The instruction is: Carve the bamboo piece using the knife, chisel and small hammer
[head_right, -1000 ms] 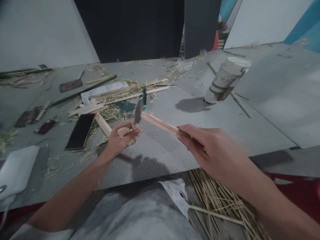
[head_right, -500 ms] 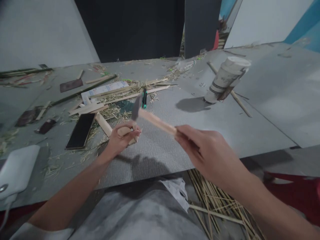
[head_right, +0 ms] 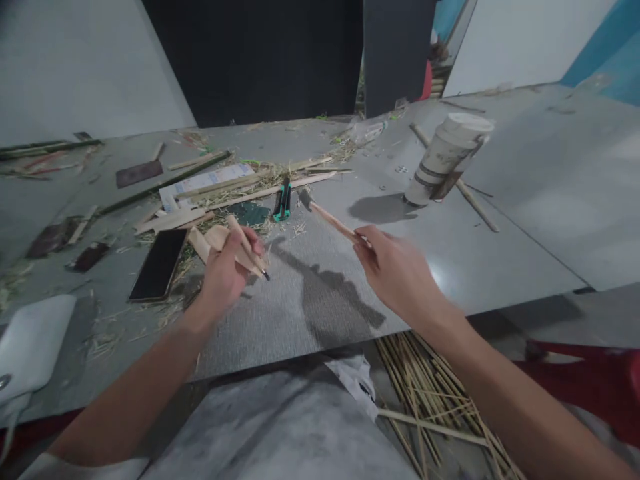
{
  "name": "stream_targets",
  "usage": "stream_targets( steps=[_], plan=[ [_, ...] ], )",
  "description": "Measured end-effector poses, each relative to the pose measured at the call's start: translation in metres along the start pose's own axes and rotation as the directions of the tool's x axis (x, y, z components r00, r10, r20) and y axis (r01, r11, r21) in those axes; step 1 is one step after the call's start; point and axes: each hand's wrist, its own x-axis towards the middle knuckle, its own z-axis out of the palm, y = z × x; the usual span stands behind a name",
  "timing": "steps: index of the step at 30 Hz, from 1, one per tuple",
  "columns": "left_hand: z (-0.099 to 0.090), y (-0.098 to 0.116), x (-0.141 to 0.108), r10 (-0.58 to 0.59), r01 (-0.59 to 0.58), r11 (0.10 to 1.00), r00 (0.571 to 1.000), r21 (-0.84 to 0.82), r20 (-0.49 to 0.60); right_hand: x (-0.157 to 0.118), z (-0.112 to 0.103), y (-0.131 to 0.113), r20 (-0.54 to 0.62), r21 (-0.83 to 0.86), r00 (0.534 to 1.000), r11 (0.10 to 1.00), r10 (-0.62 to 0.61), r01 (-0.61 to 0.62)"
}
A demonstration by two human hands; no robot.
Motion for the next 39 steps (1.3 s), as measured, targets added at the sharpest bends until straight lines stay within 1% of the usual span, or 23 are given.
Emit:
stream_targets(
  steps=[2, 3, 6, 8, 10, 12, 13, 14, 15, 16, 17, 19, 20, 23, 26, 27, 28, 29, 33, 35, 37, 39],
  plan=[
    [0.000, 0.005, 0.005, -0.063, 0.052, 0.978, 0.997, -0.203, -0.050, 0.015, 0.020, 0.008, 0.013, -0.032, 1.000, 0.999, -0.014, 0.014],
    [0.000, 0.008, 0.007, -0.079, 0.063, 0.964, 0.996, -0.260, -0.051, 0.022, 0.028, 0.010, 0.016, -0.046, 1.000, 0.999, -0.023, 0.023],
    [0.000, 0.018, 0.009, -0.076, 0.059, 0.946, 0.996, -0.319, -0.043, 0.039, 0.044, 0.009, 0.023, -0.065, 0.998, 0.996, -0.060, 0.061],
    [0.001, 0.024, 0.007, -0.063, 0.044, 0.949, 0.997, -0.312, -0.051, 0.047, 0.047, 0.003, 0.020, -0.065, 0.996, 0.994, -0.087, 0.088],
    [0.002, 0.029, 0.005, -0.054, 0.034, 0.950, 0.997, -0.309, -0.055, 0.052, 0.045, -0.008, -0.001, -0.061, 0.993, 0.992, -0.114, 0.114],
    [0.004, 0.032, 0.004, -0.051, 0.032, 0.944, 0.997, -0.328, -0.049, 0.054, 0.040, -0.027, -0.014, 0.006, 0.988, 0.988, -0.154, 0.154],
    [0.004, 0.033, 0.004, -0.052, 0.033, 0.940, 0.998, -0.340, -0.047, 0.054, 0.037, -0.038, 0.000, 0.079, 0.980, 0.977, -0.197, 0.196],
    [0.005, 0.034, 0.003, -0.054, 0.034, 0.938, 0.997, -0.346, -0.046, 0.054, 0.035, -0.050, 0.046, 0.293, 0.970, 0.931, -0.240, 0.217],
    [0.006, 0.034, 0.003, -0.055, 0.035, 0.939, 0.997, -0.342, -0.048, 0.054, 0.034, -0.062, 0.117, 0.475, 0.952, 0.858, -0.284, 0.197],
    [0.006, 0.034, 0.003, -0.056, 0.035, 0.944, 0.997, -0.327, -0.054, 0.054, 0.034, -0.073, 0.199, 0.592, 0.919, 0.789, -0.340, 0.163],
    [0.007, 0.034, 0.002, -0.055, 0.034, 0.952, 0.997, -0.304, -0.062, 0.054, 0.035, -0.082, 0.267, 0.663, 0.891, 0.741, -0.367, 0.107],
    [0.007, 0.033, 0.002, -0.047, 0.027, 0.968, 0.996, -0.251, -0.075, 0.055, 0.040, -0.095, 0.296, 0.744, 0.872, 0.666, -0.389, 0.044],
    [0.006, 0.033, 0.002, -0.043, 0.024, 0.972, 0.996, -0.234, -0.077, 0.056, 0.044, -0.097, 0.292, 0.769, 0.875, 0.639, -0.386, 0.025],
    [0.006, 0.034, 0.003, -0.030, 0.014, 0.970, 0.997, -0.242, -0.066, 0.060, 0.054, -0.096, 0.288, 0.849, 0.883, 0.525, -0.372, -0.056],
    [0.005, 0.035, 0.003, -0.026, 0.007, 0.956, 0.998, -0.293, -0.064, 0.062, 0.059, -0.092, 0.327, 0.910, 0.865, 0.376, -0.382, -0.178],
    [0.006, 0.035, 0.003, -0.026, 0.006, 0.952, 0.998, -0.307, -0.061, 0.061, 0.059, -0.092, 0.330, 0.918, 0.862, 0.344, -0.385, -0.198],
    [0.006, 0.036, 0.003, -0.022, 0.004, 0.948, 0.998, -0.318, -0.055, 0.061, 0.059, -0.092, 0.324, 0.922, 0.865, 0.331, -0.383, -0.199],
    [0.006, 0.036, 0.003, -0.015, 0.000, 0.945, 0.999, -0.326, -0.045, 0.060, 0.058, -0.092, 0.309, 0.924, 0.873, 0.337, -0.377, -0.182],
    [0.007, 0.036, 0.001, 0.017, -0.016, 0.947, 1.000, -0.320, 0.000, 0.056, 0.055, -0.093, 0.222, 0.895, 0.906, 0.444, -0.359, -0.043],
    [0.007, 0.034, 0.000, 0.021, -0.018, 0.951, 1.000, -0.310, 0.007, 0.056, 0.055, -0.091, 0.178, 0.880, 0.917, 0.475, -0.356, 0.014],
    [0.006, 0.033, -0.001, 0.015, -0.013, 0.951, 1.000, -0.309, 0.005, 0.057, 0.056, -0.088, 0.144, 0.874, 0.925, 0.484, -0.352, 0.048],
    [0.005, 0.031, -0.002, -0.001, 0.000, 0.945, 1.000, -0.326, -0.003, 0.058, 0.057, -0.085, 0.127, 0.880, 0.927, 0.471, -0.352, 0.058]
  ],
)
